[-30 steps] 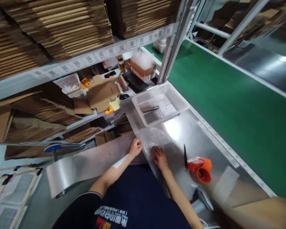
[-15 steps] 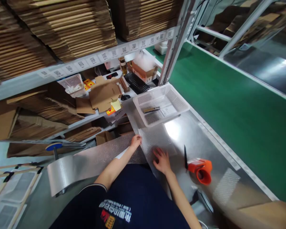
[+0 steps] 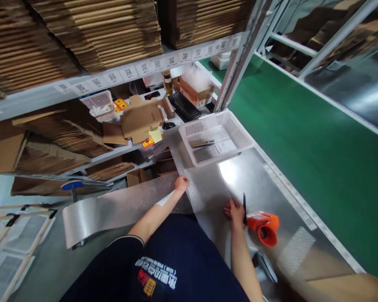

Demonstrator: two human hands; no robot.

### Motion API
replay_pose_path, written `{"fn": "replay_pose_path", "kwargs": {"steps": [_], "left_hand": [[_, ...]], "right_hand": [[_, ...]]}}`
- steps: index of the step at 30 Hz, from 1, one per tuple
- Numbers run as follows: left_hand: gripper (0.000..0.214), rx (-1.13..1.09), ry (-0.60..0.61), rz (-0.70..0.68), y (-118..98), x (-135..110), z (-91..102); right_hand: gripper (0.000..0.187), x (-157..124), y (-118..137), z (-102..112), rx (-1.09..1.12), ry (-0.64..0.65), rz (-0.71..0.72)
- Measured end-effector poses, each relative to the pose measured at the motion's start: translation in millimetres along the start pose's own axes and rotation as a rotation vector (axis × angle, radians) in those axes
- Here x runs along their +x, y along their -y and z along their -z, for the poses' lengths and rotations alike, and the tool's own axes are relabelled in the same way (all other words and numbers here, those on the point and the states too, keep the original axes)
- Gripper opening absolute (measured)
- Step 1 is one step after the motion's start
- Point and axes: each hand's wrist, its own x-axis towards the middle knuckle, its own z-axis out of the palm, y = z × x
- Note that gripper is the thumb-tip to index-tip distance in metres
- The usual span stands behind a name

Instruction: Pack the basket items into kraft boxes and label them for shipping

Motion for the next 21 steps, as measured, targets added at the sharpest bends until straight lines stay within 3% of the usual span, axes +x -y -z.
{"fn": "replay_pose_path", "kwargs": {"steps": [5, 13, 21], "left_hand": [[0.007, 0.048, -0.009, 0.059, -7.8, -5.0, 2.8], [0.011, 0.035, -0.042, 0.097, -8.0, -8.7, 3.1], [0.034, 0.068, -0.019, 0.087, -4.3, -11.7, 4.3]], "right_hand": [[0.05, 10.6, 11.5, 9.7, -0.141, -0.061, -0.025], [0.027, 17.6, 18.9, 15.2, -0.277, -0.026, 0.003], [0.029, 14.8, 16.0, 12.6, -0.284, -0.096, 0.088]]}}
